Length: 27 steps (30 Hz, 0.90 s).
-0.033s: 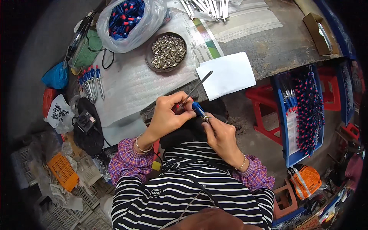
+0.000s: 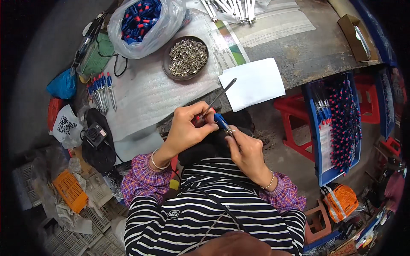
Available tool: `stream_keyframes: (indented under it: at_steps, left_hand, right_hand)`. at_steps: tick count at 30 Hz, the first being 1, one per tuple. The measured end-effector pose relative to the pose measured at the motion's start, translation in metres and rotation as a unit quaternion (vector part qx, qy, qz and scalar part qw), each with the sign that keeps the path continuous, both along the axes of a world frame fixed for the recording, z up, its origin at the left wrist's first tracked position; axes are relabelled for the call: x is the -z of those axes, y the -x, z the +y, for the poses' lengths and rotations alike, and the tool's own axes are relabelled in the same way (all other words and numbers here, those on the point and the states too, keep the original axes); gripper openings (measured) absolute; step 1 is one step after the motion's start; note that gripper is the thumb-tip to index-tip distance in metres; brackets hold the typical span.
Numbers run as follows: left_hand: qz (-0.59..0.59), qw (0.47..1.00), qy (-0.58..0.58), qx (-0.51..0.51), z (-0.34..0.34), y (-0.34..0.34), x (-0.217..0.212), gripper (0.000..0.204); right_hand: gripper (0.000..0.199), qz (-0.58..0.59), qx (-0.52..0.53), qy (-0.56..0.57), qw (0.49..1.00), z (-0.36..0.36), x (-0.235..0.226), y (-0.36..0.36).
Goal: Assembling small metal and plastic components at a manual workstation.
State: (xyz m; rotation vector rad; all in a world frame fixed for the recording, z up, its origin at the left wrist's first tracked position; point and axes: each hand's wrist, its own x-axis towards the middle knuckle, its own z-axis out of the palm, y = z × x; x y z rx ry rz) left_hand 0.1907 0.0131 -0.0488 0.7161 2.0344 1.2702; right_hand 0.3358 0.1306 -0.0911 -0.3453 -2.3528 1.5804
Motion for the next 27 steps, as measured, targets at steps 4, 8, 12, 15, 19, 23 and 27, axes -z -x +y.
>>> stream_keyframes:
  at_steps: [4, 8, 12, 15, 19, 23, 27]
  left_hand:
    - [0.003, 1.000, -0.005, -0.013, -0.004, 0.001, 0.006, 0.021]
    - [0.023, 1.000, 0.021, 0.004, -0.003, 0.000, 0.001, 0.019]
    - [0.028, 1.000, 0.006, 0.003, -0.005, 0.000, 0.007, 0.024]
    - [-0.024, 0.999, 0.022, 0.001, -0.006, 0.004, 0.005, 0.032]
    - [-0.098, 0.995, -0.029, -0.010, -0.007, 0.006, 0.006, 0.037]
    - [-0.207, 0.978, -0.032, 0.020, -0.011, 0.012, 0.009, 0.033]
    - [-0.242, 0.970, 0.016, 0.007, -0.009, 0.012, 0.001, 0.030]
  right_hand:
    - [0.030, 0.026, 0.015, -0.052, 0.998, -0.002, -0.001, 0.001]
    - [0.033, 0.056, 0.030, -0.116, 0.991, -0.005, 0.007, 0.001]
    - [0.032, 0.052, 0.026, -0.105, 0.993, -0.003, 0.002, -0.001]
    - [0.032, 0.016, -0.018, -0.059, 0.998, 0.002, -0.003, -0.003]
    - [0.030, 0.014, -0.027, -0.016, 0.999, 0.002, -0.004, -0.004]
    - [0.030, 0.010, -0.026, 0.033, 0.999, -0.001, -0.002, -0.007]
    - [0.030, 0.011, -0.034, 0.042, 0.998, -0.002, -0.002, -0.008]
